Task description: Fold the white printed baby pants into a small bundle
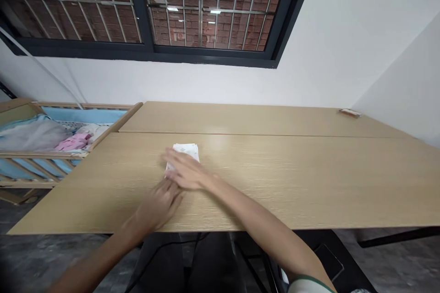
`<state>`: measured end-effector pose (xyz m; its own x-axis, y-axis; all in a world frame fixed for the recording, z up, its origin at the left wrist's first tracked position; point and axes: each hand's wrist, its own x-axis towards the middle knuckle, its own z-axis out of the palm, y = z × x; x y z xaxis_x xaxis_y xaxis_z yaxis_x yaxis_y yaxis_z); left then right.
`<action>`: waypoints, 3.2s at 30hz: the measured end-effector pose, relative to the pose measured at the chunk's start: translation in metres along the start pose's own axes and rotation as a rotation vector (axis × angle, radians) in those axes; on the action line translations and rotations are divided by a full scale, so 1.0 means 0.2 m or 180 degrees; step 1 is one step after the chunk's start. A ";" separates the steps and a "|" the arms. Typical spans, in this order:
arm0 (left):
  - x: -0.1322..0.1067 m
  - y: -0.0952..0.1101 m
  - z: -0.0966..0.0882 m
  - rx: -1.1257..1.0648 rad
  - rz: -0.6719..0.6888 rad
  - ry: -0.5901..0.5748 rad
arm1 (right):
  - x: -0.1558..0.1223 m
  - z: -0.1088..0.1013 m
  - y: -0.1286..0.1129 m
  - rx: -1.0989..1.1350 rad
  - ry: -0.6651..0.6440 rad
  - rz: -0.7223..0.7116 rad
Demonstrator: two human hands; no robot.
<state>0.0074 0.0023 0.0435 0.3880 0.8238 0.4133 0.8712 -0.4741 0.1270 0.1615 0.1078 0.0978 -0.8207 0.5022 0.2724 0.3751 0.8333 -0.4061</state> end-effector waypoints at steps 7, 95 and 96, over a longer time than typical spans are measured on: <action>-0.13 -0.01 0.09 -0.0199 -0.0021 -0.0180 | -0.03 0.13 -0.14 0.0410 -0.1100 -0.0430; 0.36 -0.48 0.10 -0.1477 -0.1657 -0.0161 | -0.16 0.13 0.37 0.0878 0.1735 0.2316; 0.36 -0.48 0.12 -0.1426 -0.1676 -0.0163 | -0.16 0.13 0.38 0.0865 0.1711 0.2348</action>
<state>-0.0412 0.1142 0.0402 -0.0292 0.9878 0.1529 0.7437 -0.0807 0.6636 0.2051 0.1479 0.0352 -0.0837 0.9754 0.2037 0.5508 0.2157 -0.8063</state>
